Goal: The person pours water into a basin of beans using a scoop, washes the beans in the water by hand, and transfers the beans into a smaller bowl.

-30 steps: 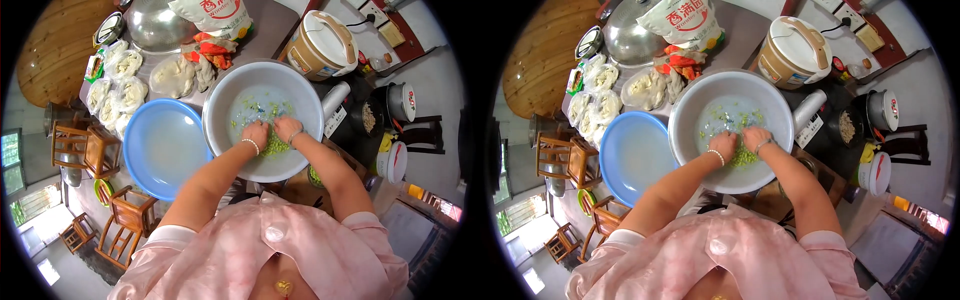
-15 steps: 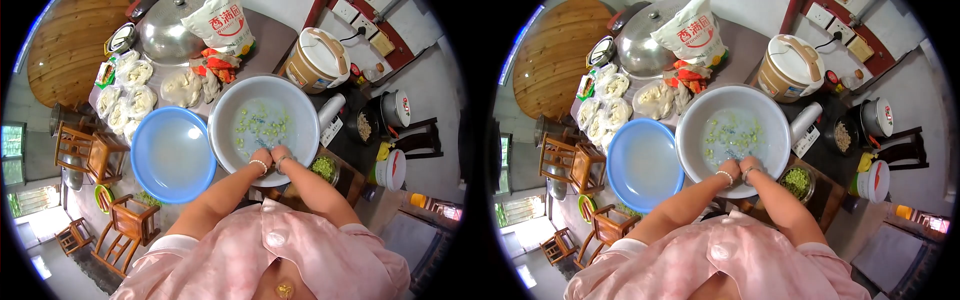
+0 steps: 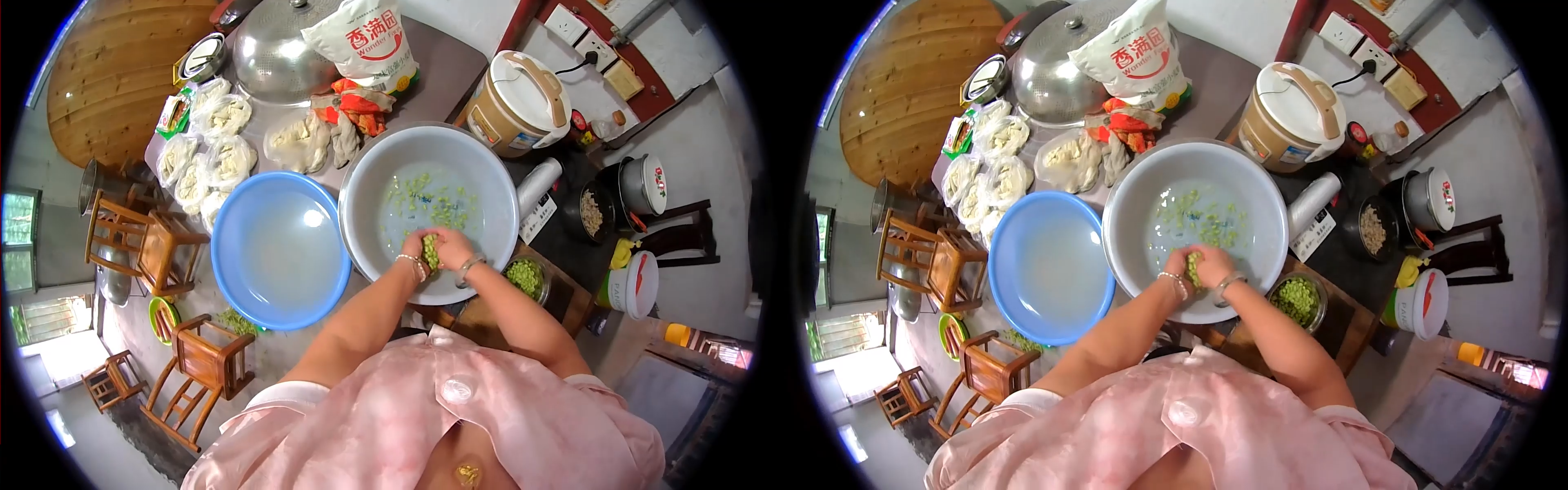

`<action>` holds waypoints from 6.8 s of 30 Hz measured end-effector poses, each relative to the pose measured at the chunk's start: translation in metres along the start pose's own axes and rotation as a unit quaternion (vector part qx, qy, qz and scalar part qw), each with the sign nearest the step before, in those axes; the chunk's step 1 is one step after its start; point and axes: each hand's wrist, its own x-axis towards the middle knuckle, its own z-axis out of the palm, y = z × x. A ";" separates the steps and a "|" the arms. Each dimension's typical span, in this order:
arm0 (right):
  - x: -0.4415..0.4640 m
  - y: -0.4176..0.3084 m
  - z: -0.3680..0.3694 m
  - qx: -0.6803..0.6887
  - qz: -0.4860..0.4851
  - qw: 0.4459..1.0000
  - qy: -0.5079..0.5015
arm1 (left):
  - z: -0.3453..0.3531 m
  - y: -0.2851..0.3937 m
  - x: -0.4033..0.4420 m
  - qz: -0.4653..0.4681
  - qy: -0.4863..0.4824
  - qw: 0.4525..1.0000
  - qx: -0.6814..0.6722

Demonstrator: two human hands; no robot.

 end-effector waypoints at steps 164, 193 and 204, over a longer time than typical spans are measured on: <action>0.138 -0.006 -0.041 -0.357 -0.261 0.897 -0.036 | 0.010 0.123 0.019 0.356 0.063 0.438 0.823; 0.052 0.084 -0.014 -0.036 0.169 0.983 -0.068 | -0.005 -0.021 0.008 0.243 0.059 0.600 0.760; -0.006 0.012 -0.002 -0.233 0.008 0.972 0.022 | -0.016 -0.026 0.039 0.124 0.153 0.967 0.160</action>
